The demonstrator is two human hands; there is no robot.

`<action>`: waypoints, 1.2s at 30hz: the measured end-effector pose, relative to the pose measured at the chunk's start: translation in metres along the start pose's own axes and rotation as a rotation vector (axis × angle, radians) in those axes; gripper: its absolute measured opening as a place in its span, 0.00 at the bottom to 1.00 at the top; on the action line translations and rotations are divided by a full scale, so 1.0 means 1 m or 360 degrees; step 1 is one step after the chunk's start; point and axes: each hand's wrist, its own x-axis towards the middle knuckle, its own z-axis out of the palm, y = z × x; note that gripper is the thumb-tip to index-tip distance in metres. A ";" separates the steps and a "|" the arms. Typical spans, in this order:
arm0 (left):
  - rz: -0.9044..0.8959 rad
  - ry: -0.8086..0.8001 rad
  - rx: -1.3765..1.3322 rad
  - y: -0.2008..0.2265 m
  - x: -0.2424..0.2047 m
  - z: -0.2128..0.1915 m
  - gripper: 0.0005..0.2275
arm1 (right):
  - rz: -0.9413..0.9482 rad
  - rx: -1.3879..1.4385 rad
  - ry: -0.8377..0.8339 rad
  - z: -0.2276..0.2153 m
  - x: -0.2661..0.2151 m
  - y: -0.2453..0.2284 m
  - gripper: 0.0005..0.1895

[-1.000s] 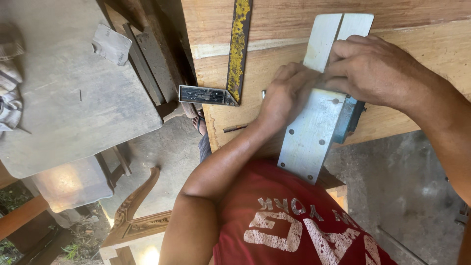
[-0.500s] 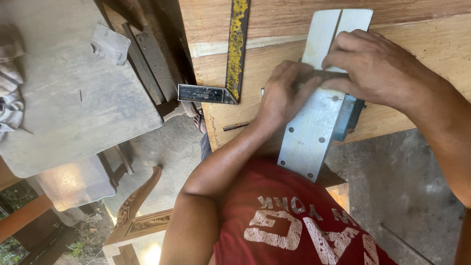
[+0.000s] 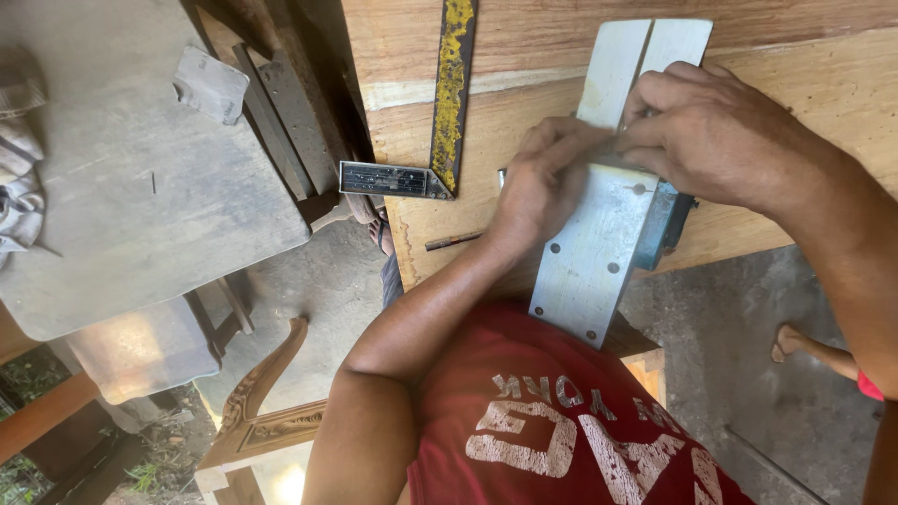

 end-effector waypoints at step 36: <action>-0.0214 -0.0040 0.0053 0.004 0.000 0.006 0.05 | 0.0012 0.0000 0.0107 0.010 -0.004 0.007 0.12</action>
